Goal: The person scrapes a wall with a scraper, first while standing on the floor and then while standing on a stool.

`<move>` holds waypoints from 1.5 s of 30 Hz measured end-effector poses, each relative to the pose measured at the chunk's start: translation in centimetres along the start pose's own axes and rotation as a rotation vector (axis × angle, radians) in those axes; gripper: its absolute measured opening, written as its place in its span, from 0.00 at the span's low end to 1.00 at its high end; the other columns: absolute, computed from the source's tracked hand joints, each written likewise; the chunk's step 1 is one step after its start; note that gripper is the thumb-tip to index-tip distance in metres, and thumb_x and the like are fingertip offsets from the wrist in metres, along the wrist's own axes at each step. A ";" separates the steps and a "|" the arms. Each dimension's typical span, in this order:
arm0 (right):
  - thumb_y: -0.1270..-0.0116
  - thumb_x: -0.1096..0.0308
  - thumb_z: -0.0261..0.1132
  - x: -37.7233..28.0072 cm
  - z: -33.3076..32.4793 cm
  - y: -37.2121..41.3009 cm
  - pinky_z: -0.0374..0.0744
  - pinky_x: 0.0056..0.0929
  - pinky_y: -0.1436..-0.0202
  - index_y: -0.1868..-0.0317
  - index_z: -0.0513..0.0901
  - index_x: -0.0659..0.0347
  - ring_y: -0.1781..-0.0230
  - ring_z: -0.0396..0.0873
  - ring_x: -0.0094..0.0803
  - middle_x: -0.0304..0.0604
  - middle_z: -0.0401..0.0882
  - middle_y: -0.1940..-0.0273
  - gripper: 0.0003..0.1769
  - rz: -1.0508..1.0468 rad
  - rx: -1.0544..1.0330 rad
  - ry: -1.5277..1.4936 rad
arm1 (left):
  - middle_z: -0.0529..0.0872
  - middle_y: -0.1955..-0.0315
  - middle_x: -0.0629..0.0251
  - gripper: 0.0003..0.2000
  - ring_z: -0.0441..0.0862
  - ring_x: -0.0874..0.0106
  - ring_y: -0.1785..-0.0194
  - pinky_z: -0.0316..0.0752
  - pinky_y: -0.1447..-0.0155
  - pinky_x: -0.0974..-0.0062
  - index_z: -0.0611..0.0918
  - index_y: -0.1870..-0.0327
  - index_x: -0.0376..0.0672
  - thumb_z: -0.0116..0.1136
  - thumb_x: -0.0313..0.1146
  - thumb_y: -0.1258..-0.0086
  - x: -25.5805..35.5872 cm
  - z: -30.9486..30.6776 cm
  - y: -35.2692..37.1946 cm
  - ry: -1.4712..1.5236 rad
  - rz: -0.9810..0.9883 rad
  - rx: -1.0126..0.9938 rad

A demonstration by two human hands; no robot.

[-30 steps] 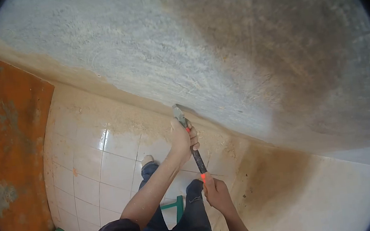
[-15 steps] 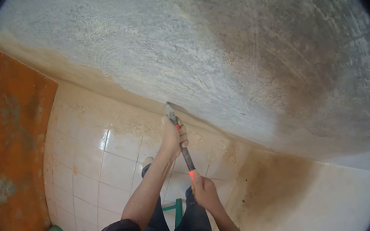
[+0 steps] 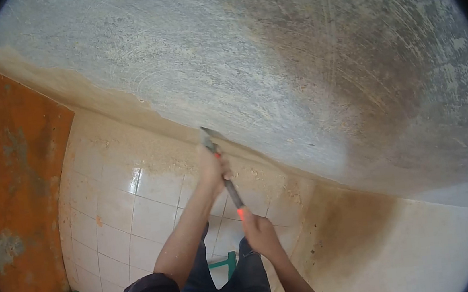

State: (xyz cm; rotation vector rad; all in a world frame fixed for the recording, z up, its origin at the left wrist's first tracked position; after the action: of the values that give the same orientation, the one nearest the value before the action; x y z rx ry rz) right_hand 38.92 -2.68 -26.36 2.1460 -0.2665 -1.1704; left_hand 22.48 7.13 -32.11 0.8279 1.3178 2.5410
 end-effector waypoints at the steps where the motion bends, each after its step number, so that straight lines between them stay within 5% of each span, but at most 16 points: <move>1: 0.22 0.44 0.48 0.5 0.0 -0.1 0.69 0.30 0.75 0.77 0.74 0.64 0.82 0.69 0.26 0.37 0.70 0.84 0.34 -0.004 -0.001 -0.003 | 0.57 0.86 0.77 0.19 0.51 0.79 0.86 0.52 0.83 0.75 0.66 0.70 0.51 0.27 0.52 0.25 0.1 0.0 0.0 -0.002 0.004 0.000; 4: 0.21 0.44 0.46 0.6 0.3 1.2 0.69 0.32 0.74 0.77 0.74 0.65 0.82 0.69 0.27 0.39 0.69 0.84 0.34 0.042 -0.034 -0.023 | 0.57 0.86 0.77 0.19 0.52 0.79 0.86 0.52 0.83 0.74 0.66 0.68 0.50 0.27 0.53 0.25 -1.0 0.7 1.0 -0.013 -0.043 -0.034; 6: 0.21 0.45 0.46 1.6 -1.3 3.5 0.71 0.32 0.72 0.76 0.74 0.65 0.80 0.70 0.28 0.39 0.69 0.84 0.33 0.261 -0.066 -0.145 | 0.56 0.86 0.77 0.19 0.51 0.79 0.86 0.52 0.83 0.74 0.66 0.68 0.50 0.27 0.53 0.25 -2.3 2.1 2.0 0.003 -0.073 -0.105; 12: 0.20 0.47 0.46 0.1 1.3 1.4 0.68 0.27 0.78 0.78 0.73 0.61 0.83 0.68 0.22 0.33 0.67 0.84 0.32 0.018 0.030 -0.066 | 0.55 0.87 0.76 0.22 0.49 0.78 0.87 0.51 0.83 0.75 0.65 0.69 0.50 0.23 0.56 0.23 -0.4 0.2 0.6 -0.012 -0.077 -0.078; 17: 0.20 0.46 0.47 1.0 -0.7 3.0 0.66 0.25 0.79 0.78 0.73 0.60 0.84 0.66 0.21 0.33 0.66 0.84 0.32 0.149 -0.004 -0.113 | 0.54 0.87 0.78 0.23 0.48 0.81 0.87 0.50 0.83 0.76 0.65 0.69 0.51 0.22 0.57 0.23 -2.2 2.6 2.7 0.041 -0.191 -0.160; 19: 0.21 0.40 0.44 -1.3 2.0 1.2 0.61 0.22 0.87 0.79 0.70 0.58 0.91 0.63 0.20 0.33 0.64 0.87 0.34 -0.007 0.017 -0.091 | 0.54 0.87 0.78 0.22 0.48 0.80 0.86 0.51 0.82 0.75 0.66 0.69 0.51 0.23 0.56 0.23 0.5 0.0 0.5 -0.008 -0.071 -0.103; 20: 0.21 0.42 0.47 -0.5 3.2 1.4 0.61 0.22 0.88 0.76 0.72 0.59 0.91 0.62 0.19 0.33 0.64 0.87 0.32 0.098 -0.039 -0.222 | 0.54 0.86 0.79 0.22 0.48 0.80 0.86 0.51 0.82 0.75 0.66 0.69 0.51 0.23 0.54 0.23 0.5 -0.3 0.4 -0.072 -0.076 -0.097; 27: 0.22 0.46 0.51 -0.8 1.9 2.1 0.63 0.21 0.85 0.66 0.75 0.61 0.89 0.62 0.18 0.32 0.65 0.84 0.26 0.011 -0.163 -0.337 | 0.59 0.84 0.77 0.19 0.52 0.80 0.86 0.54 0.81 0.76 0.67 0.66 0.51 0.26 0.52 0.23 -0.1 0.5 1.1 0.045 -0.022 -0.101; 31: 0.22 0.45 0.51 -1.1 2.3 2.0 0.69 0.21 0.80 0.59 0.74 0.61 0.84 0.69 0.20 0.34 0.70 0.78 0.24 -0.057 -0.271 -0.355 | 0.67 0.79 0.75 0.15 0.59 0.80 0.85 0.59 0.81 0.77 0.71 0.55 0.50 0.36 0.50 0.22 0.1 -0.2 3.6 0.048 0.244 -0.001; 35: 0.25 0.36 0.49 -1.7 3.1 2.8 0.74 0.23 0.77 0.57 0.72 0.61 0.83 0.72 0.23 0.35 0.70 0.78 0.31 0.079 -0.321 -0.415 | 0.68 0.78 0.77 0.16 0.63 0.83 0.84 0.60 0.82 0.81 0.70 0.45 0.51 0.45 0.51 0.21 -0.2 -0.7 5.5 -0.114 0.334 -0.009; 37: 0.27 0.32 0.47 -2.0 4.4 3.0 0.74 0.24 0.77 0.56 0.71 0.61 0.83 0.72 0.24 0.36 0.69 0.79 0.35 0.072 -0.436 -0.313 | 0.68 0.79 0.75 0.16 0.63 0.83 0.85 0.60 0.83 0.81 0.69 0.49 0.47 0.44 0.50 0.20 0.3 -0.8 5.9 -0.159 0.328 0.021; 41: 0.26 0.31 0.43 -0.8 4.9 2.3 0.66 0.24 0.86 0.75 0.69 0.57 0.91 0.64 0.25 0.34 0.61 0.87 0.36 0.122 -0.206 -0.276 | 0.68 0.79 0.73 0.16 0.66 0.83 0.83 0.62 0.83 0.80 0.68 0.54 0.43 0.43 0.49 0.20 0.9 -1.1 4.9 -0.269 0.377 0.007; 45: 0.25 0.33 0.41 -0.6 5.0 1.7 0.62 0.25 0.89 0.82 0.63 0.54 0.93 0.60 0.24 0.32 0.58 0.89 0.37 0.035 -0.080 -0.169 | 0.69 0.78 0.70 0.17 0.69 0.78 0.78 0.67 0.75 0.74 0.68 0.55 0.42 0.43 0.49 0.19 0.4 -1.9 3.5 -0.319 0.489 0.042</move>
State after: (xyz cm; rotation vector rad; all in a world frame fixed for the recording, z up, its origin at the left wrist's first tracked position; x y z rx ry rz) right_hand 34.77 -6.02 -26.75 1.9692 -0.3248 -1.3222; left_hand 21.47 3.90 -30.05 1.6599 1.1802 2.5569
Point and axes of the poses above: each hand's wrist, its own y-axis away from the middle knuckle, its own z-axis out of the palm, x = y × z, the point moved 10 cm from there along -y, towards the middle knuckle
